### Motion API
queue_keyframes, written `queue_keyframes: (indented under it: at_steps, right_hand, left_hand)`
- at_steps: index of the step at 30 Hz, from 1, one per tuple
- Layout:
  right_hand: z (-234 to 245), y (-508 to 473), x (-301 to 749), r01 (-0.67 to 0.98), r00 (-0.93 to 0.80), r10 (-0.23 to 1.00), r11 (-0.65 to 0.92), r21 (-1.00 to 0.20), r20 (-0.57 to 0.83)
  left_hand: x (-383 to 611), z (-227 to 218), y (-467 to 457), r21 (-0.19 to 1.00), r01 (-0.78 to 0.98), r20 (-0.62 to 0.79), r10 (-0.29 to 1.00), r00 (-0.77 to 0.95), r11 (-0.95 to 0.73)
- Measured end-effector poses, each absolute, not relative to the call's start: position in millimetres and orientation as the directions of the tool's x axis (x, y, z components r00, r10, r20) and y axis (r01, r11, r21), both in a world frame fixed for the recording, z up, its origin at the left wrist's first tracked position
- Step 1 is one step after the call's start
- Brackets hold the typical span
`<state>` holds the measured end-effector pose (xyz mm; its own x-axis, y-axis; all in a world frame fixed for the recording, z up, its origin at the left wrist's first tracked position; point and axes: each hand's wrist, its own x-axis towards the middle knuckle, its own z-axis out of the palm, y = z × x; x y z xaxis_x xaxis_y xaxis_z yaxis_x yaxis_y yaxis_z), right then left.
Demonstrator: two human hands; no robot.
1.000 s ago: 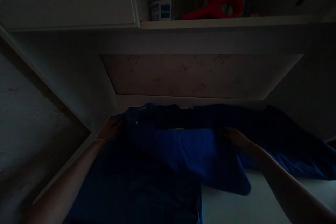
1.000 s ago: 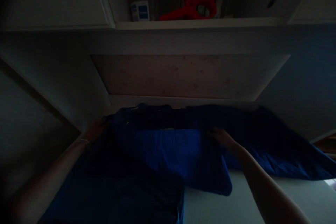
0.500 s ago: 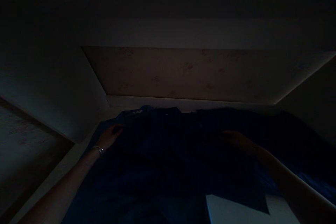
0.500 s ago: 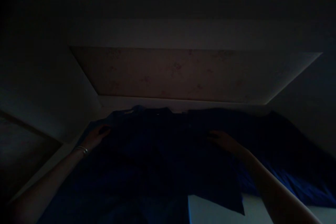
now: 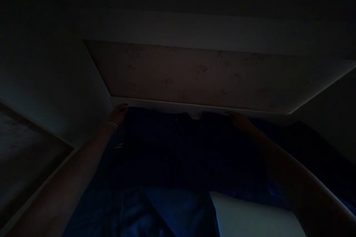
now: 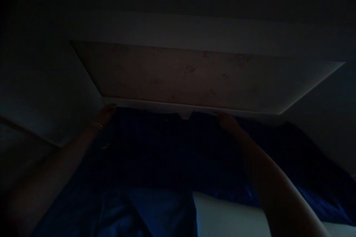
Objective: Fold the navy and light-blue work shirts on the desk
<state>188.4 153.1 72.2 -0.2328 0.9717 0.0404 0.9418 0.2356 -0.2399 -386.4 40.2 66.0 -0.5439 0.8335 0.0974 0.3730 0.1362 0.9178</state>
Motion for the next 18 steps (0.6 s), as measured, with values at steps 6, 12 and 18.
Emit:
queue_keyframes:
  at_steps: [6,12,18]
  right_hand:
    - [44.5,152.1,135.1,0.88,-0.439,0.896,0.416,-0.229,-0.06]
    - [45.1,140.1,99.5,0.824,-0.559,0.814,0.524,-0.215,-0.158]
    - [55.8,135.9,115.4,0.827,-0.562,0.744,0.507,-0.242,-0.361]
  left_hand:
    - [-347.8,47.1,1.0,0.72,0.654,0.11,0.893,-0.436,0.231]
    - [-277.9,38.5,-102.2,0.409,0.912,0.05,0.998,-0.049,0.025]
    - [-273.5,30.0,-158.5,0.236,0.964,-0.013,0.992,-0.122,0.122]
